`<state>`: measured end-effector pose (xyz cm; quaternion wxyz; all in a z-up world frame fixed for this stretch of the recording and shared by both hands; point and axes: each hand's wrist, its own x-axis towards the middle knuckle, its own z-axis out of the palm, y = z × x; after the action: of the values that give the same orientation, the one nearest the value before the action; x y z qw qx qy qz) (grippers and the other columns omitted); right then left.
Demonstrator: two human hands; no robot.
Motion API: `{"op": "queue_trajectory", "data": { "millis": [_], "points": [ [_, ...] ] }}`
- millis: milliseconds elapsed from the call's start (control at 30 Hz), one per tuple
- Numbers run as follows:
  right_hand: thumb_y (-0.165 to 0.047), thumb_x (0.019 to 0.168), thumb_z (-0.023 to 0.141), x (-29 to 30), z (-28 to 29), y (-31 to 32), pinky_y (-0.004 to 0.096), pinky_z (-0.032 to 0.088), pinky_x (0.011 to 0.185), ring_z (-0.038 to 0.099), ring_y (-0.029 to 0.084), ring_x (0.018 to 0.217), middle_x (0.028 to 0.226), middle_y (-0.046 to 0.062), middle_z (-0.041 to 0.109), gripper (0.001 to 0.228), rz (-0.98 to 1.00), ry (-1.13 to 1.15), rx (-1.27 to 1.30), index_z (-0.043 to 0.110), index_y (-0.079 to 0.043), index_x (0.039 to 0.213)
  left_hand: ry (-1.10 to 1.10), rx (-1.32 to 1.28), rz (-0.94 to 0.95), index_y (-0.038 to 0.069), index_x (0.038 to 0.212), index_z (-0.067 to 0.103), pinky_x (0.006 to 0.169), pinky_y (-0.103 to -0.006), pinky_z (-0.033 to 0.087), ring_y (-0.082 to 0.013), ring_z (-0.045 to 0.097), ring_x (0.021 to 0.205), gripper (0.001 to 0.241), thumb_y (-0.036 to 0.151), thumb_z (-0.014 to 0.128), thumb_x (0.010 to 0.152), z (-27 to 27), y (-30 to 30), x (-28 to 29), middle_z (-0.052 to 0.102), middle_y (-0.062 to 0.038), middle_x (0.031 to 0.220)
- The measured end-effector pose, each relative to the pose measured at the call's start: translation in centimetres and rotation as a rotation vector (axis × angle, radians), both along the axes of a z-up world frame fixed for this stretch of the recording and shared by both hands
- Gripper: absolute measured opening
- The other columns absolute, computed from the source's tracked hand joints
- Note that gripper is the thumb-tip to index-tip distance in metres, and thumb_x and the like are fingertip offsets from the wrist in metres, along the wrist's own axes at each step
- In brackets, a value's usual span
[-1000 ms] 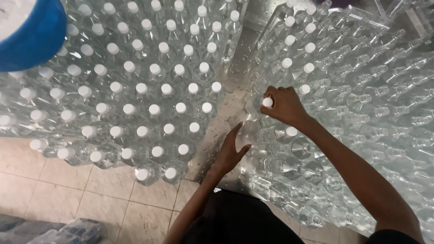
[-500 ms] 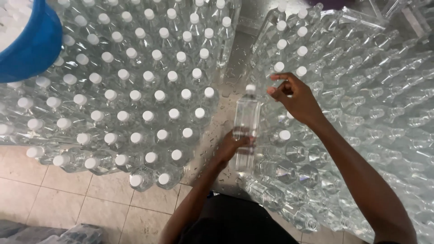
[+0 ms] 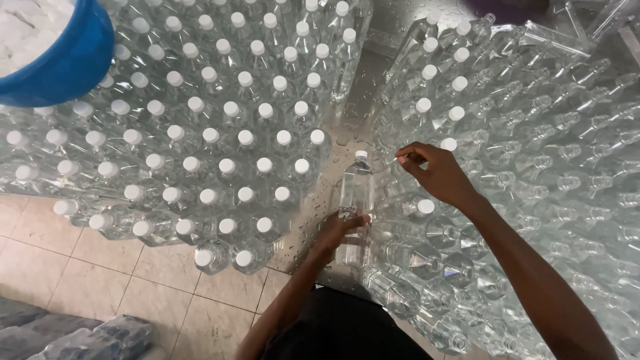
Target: Manually placing plastic caps onto the necks of filled water bottles in a production line setting.
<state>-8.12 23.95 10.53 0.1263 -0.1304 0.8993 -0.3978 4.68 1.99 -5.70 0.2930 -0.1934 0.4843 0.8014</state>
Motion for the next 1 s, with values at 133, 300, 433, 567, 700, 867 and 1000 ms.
{"op": "queue_trajectory", "data": {
  "millis": [133, 300, 433, 567, 700, 867, 1000],
  "points": [
    [-0.014, 0.109, 0.063, -1.2, 0.8, -1.2, 0.057, 0.054, 0.111, 0.069, 0.046, 0.124, 0.118, 0.028, 0.075, 0.032, 0.113, -0.019, 0.044, 0.072, -0.002, 0.138, 0.138, -0.181, -0.125, -0.005, 0.153, 0.056, 0.101, -0.0554, 0.063, -0.0437, 0.067, 0.130, 0.083, 0.040, 0.087, 0.090, 1.5, -0.8, 0.1, 0.067, -0.028, 0.138],
    [-0.014, 0.110, 0.057, -1.7, 4.3, -1.3, 0.063, 0.050, 0.115, 0.061, 0.049, 0.140, 0.150, 0.026, 0.064, 0.041, 0.339, -0.272, 0.022, 0.061, -0.003, 0.149, 0.386, -0.247, -0.341, 0.012, 0.148, 0.057, 0.107, -0.0581, 0.057, -0.0412, 0.068, 0.131, 0.090, 0.056, 0.094, 0.080, 6.0, -3.0, 1.1, 0.071, -0.024, 0.139],
    [-0.021, 0.108, 0.063, -0.8, 6.5, -0.9, 0.059, 0.056, 0.110, 0.073, 0.043, 0.124, 0.136, 0.023, 0.072, 0.036, 0.396, -0.289, 0.078, 0.068, -0.001, 0.138, 0.405, -0.023, -0.353, 0.000, 0.149, 0.048, 0.089, -0.0430, 0.067, -0.0319, 0.075, 0.108, 0.082, 0.022, 0.095, 0.086, 6.8, -4.8, 1.0, 0.074, -0.030, 0.125],
    [-0.048, 0.113, 0.043, 0.8, 5.4, 0.0, 0.055, 0.057, 0.092, 0.075, 0.041, 0.095, 0.096, 0.020, 0.073, 0.049, 0.438, -0.265, 0.437, 0.068, -0.005, 0.115, 0.434, 0.032, -0.425, -0.001, 0.151, 0.048, 0.089, -0.0417, 0.067, -0.0277, 0.076, 0.105, 0.084, 0.020, 0.096, 0.085, 7.4, -5.4, 1.2, 0.075, -0.029, 0.122],
    [-0.070, 0.112, 0.020, 1.8, 3.0, 3.0, 0.049, 0.057, 0.081, 0.064, 0.035, 0.062, 0.054, 0.011, 0.056, 0.084, 0.440, -0.209, 0.730, 0.054, -0.010, 0.065, 0.459, 0.084, -0.458, 0.000, 0.148, 0.052, 0.090, -0.0382, 0.068, -0.0235, 0.079, 0.099, 0.083, 0.017, 0.098, 0.081, 7.9, -4.6, 1.9, 0.079, -0.025, 0.115],
    [-0.066, 0.111, 0.031, 5.6, 8.1, 3.8, 0.044, 0.060, 0.086, 0.074, 0.025, 0.091, 0.099, 0.004, 0.071, 0.056, 0.656, 0.264, 0.772, 0.063, -0.021, 0.116, 0.612, 0.031, -0.684, 0.005, 0.160, 0.038, 0.109, -0.0551, 0.051, -0.0364, 0.061, 0.129, 0.109, 0.050, 0.085, 0.072, 12.1, -5.3, 1.3, 0.058, -0.024, 0.146],
    [-0.059, 0.108, 0.066, 8.3, 9.6, 4.7, 0.044, 0.059, 0.080, 0.069, 0.032, 0.094, 0.119, 0.021, 0.068, 0.050, 1.064, 1.014, 0.547, 0.055, -0.012, 0.120, 0.612, 0.474, -0.906, 0.007, 0.163, 0.043, 0.107, -0.0456, 0.060, -0.0324, 0.070, 0.130, 0.105, 0.032, 0.094, 0.075, 5.8, -5.1, 0.6, 0.065, -0.013, 0.149]
  ]
}}
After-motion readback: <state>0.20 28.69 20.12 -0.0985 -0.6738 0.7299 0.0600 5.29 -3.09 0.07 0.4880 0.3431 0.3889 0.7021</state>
